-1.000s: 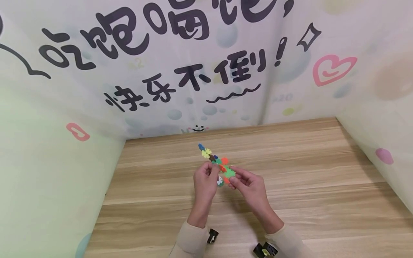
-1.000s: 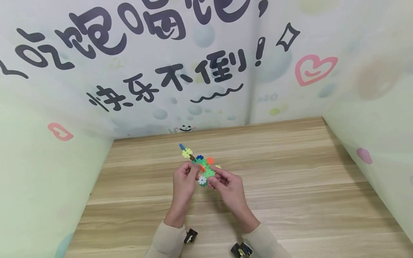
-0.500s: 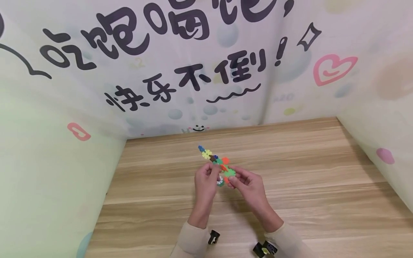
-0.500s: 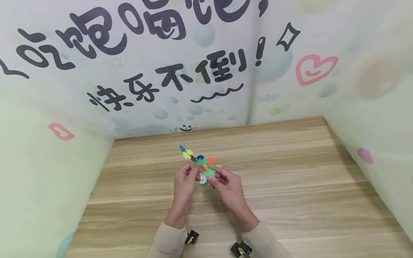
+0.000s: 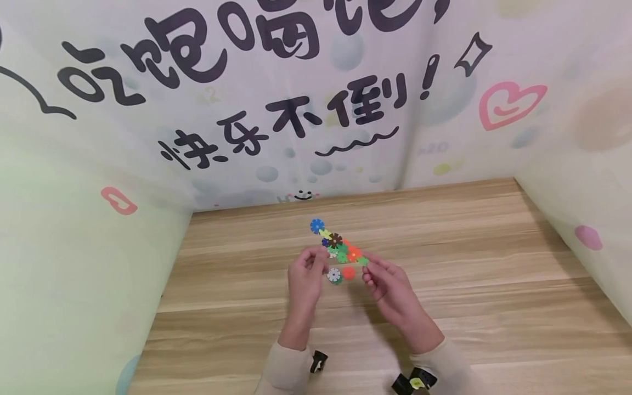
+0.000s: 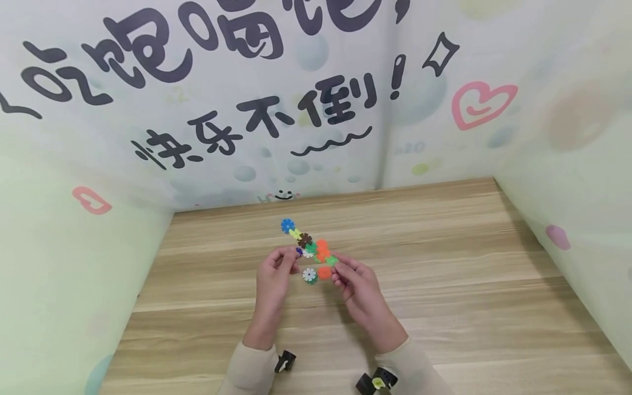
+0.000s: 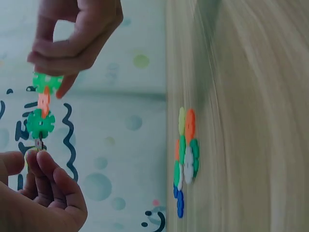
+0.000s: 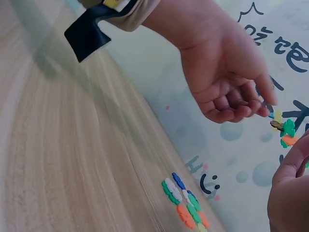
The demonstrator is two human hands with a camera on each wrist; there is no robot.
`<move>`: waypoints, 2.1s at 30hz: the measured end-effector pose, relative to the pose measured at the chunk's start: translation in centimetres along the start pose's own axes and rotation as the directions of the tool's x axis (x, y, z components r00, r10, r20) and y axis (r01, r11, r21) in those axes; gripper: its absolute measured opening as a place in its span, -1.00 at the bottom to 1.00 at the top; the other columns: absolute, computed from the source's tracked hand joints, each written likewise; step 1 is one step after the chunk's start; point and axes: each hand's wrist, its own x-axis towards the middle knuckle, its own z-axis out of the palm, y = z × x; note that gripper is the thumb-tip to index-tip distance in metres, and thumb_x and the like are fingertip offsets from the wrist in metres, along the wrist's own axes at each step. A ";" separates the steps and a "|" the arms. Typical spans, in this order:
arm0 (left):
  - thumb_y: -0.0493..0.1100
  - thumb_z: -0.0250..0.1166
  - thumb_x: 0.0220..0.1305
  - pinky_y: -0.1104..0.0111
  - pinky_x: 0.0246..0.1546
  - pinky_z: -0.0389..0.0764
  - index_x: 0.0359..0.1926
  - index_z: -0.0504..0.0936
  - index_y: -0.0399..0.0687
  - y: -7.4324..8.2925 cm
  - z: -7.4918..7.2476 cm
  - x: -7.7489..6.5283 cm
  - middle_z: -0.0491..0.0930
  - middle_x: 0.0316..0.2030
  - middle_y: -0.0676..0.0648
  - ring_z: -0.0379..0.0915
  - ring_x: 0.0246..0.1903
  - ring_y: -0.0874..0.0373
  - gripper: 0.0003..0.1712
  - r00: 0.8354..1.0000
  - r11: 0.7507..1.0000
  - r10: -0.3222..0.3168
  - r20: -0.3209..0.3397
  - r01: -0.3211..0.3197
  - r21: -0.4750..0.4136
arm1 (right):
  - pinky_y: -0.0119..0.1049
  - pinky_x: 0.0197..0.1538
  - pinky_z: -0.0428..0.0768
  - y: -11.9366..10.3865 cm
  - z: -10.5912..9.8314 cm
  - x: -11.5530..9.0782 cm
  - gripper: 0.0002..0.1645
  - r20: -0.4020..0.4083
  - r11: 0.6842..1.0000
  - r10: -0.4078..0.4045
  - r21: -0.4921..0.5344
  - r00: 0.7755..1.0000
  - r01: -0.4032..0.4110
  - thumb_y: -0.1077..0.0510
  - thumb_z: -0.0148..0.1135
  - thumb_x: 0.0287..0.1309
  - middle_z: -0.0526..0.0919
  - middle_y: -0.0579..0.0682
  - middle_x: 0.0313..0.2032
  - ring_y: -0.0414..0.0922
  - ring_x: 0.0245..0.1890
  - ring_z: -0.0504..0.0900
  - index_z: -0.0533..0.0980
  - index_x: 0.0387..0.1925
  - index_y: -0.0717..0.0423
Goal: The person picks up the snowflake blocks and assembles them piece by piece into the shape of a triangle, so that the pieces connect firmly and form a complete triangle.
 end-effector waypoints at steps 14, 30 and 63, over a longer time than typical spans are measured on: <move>-0.05 0.19 0.47 0.26 -0.18 0.67 0.02 0.58 -0.23 0.7 -2.1 1.5 0.63 -0.16 -0.28 0.58 -0.23 -0.03 -0.67 0.999 0.995 0.046 -0.027 -0.048 -0.082 | -0.59 -0.22 0.58 -0.5 -1.1 -0.3 -0.62 0.183 0.976 0.103 0.171 0.978 -0.135 0.32 -0.23 0.56 0.67 -0.04 -0.30 -0.28 -0.33 0.61 0.54 0.06 0.25; -0.11 0.19 0.48 0.38 -0.28 0.61 -0.15 0.54 -0.33 0.2 -2.2 0.9 0.62 -0.26 -0.26 0.57 -0.27 -0.03 -0.71 0.999 0.994 -0.004 0.038 0.008 -0.110 | -0.51 -0.26 0.62 -1.0 -1.5 0.8 -0.67 0.060 0.996 0.077 -0.060 0.995 -0.073 0.18 -0.04 0.53 0.69 -0.03 -0.34 -0.25 -0.36 0.64 0.67 -0.20 0.12; -0.21 0.15 0.48 0.38 -0.33 0.61 -0.26 0.54 -0.34 -0.7 -3.7 0.8 0.60 -0.39 -0.13 0.55 -0.39 0.06 -0.77 0.996 0.973 -0.010 -0.091 -0.011 -0.231 | -0.29 -0.52 0.47 0.3 -3.9 7.2 -0.51 -0.153 0.312 -0.024 -0.940 0.988 -0.138 0.05 0.31 0.29 0.57 0.05 -0.49 -0.07 -0.58 0.50 0.48 0.21 0.03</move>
